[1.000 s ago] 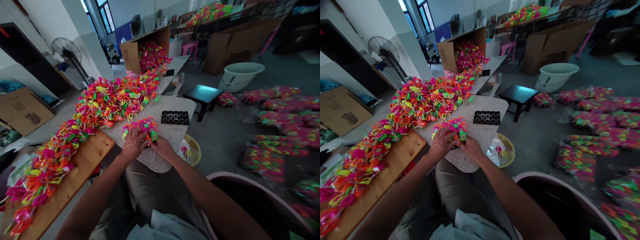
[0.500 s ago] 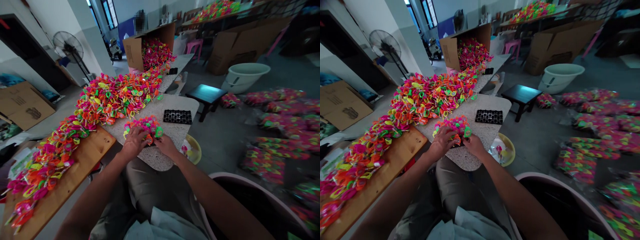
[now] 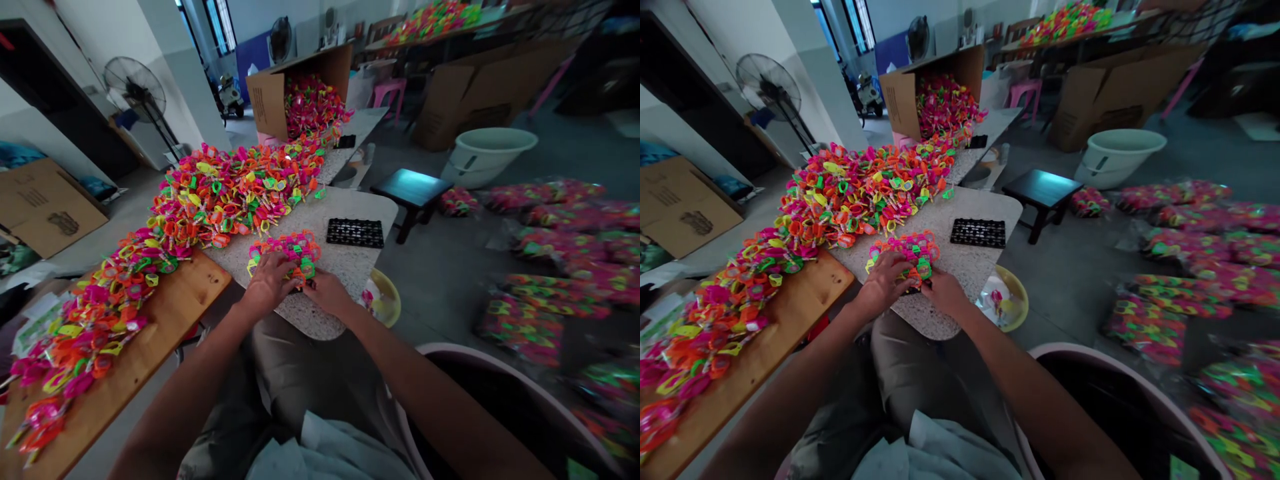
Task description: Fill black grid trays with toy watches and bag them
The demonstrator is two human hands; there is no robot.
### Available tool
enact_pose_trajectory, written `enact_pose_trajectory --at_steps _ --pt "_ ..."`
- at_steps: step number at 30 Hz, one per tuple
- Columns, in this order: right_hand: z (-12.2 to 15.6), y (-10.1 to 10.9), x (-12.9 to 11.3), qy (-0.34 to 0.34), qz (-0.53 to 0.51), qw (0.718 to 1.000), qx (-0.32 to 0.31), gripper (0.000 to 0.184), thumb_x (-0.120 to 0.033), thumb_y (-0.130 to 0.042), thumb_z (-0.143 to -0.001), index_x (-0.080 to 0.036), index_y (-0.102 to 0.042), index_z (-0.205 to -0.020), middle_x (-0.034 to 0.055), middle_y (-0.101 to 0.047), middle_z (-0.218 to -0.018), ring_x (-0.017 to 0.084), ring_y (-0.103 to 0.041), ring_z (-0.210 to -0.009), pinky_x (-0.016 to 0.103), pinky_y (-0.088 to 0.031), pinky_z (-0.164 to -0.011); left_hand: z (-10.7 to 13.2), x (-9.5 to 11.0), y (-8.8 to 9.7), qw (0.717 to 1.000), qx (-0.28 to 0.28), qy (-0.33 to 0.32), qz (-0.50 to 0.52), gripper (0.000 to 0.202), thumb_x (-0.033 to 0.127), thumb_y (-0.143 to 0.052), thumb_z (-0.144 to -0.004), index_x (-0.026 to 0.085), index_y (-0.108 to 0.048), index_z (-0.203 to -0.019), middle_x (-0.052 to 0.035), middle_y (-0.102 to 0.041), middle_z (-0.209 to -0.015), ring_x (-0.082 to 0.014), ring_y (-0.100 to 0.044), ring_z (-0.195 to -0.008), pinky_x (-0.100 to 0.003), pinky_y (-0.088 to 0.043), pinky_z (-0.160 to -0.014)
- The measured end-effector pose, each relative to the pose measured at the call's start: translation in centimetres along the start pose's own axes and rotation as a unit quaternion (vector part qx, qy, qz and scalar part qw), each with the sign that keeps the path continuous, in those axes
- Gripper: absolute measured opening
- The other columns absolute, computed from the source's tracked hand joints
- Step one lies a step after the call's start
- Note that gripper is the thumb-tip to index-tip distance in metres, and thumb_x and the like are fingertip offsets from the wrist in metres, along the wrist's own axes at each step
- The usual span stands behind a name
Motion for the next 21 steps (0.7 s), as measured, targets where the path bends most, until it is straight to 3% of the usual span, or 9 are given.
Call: enact_pose_trajectory --at_steps 6,11,15,18,21 --pt "-0.3 -0.3 0.2 0.025 0.027 0.999 -0.02 0.017 -0.025 -0.058 -0.094 -0.018 -0.073 -0.1 0.0078 -0.073 -0.101 0.02 -0.065 -0.092 0.027 -0.044 -0.083 0.1 0.2 -0.1 1.0 0.006 -0.004 -0.008 0.031 0.036 -0.066 -0.094 0.023 -0.065 -0.122 -0.011 -0.059 -0.126 -0.0284 -0.053 -0.124 -0.054 -0.044 -0.112" --pt "-0.3 -0.3 -0.1 -0.002 0.048 0.998 -0.04 0.017 -0.025 -0.057 -0.094 -0.018 -0.073 -0.094 0.0071 -0.074 -0.097 0.019 -0.065 -0.088 0.027 -0.044 -0.082 0.3 0.1 -0.3 1.0 0.015 -0.001 -0.014 0.032 0.036 -0.063 -0.096 0.022 -0.063 -0.125 -0.0113 -0.06 -0.125 -0.0282 -0.053 -0.126 -0.053 -0.042 -0.115" --pt "-0.4 -0.5 -0.5 -0.015 0.076 0.996 -0.038 0.023 -0.033 -0.057 -0.096 -0.018 -0.074 -0.103 0.0096 -0.073 -0.106 0.021 -0.067 -0.093 0.029 -0.045 -0.083 0.2 0.4 -0.3 1.0 0.011 -0.001 -0.013 0.032 0.035 -0.063 -0.095 0.023 -0.063 -0.125 -0.0115 -0.06 -0.127 -0.029 -0.052 -0.128 -0.055 -0.04 -0.117" --pt "-0.3 -0.7 -0.4 -0.028 0.081 0.996 -0.041 0.023 -0.03 -0.055 -0.097 -0.018 -0.073 -0.104 0.011 -0.073 -0.109 0.022 -0.067 -0.096 0.03 -0.046 -0.085 0.2 0.6 0.0 1.0 0.019 0.003 0.006 0.032 0.034 -0.064 -0.095 0.023 -0.064 -0.125 -0.0111 -0.062 -0.126 -0.0285 -0.054 -0.128 -0.053 -0.042 -0.115" --pt "0.6 -1.0 -0.2 -0.014 0.059 0.998 -0.031 0.022 -0.024 -0.05 -0.096 -0.018 -0.071 -0.1 0.0105 -0.071 -0.105 0.022 -0.066 -0.097 0.03 -0.046 -0.087 0.5 -1.1 0.8 0.995 0.07 0.023 0.06 0.029 0.032 -0.062 -0.096 0.024 -0.063 -0.124 -0.0091 -0.065 -0.125 -0.0244 -0.058 -0.125 -0.045 -0.047 -0.112"
Point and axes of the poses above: each hand's wrist, its own z-axis away from the middle knuckle, its own y-axis out of the back of the hand, x = y × z, the point moved 3 cm from there along -z, towards the middle knuckle
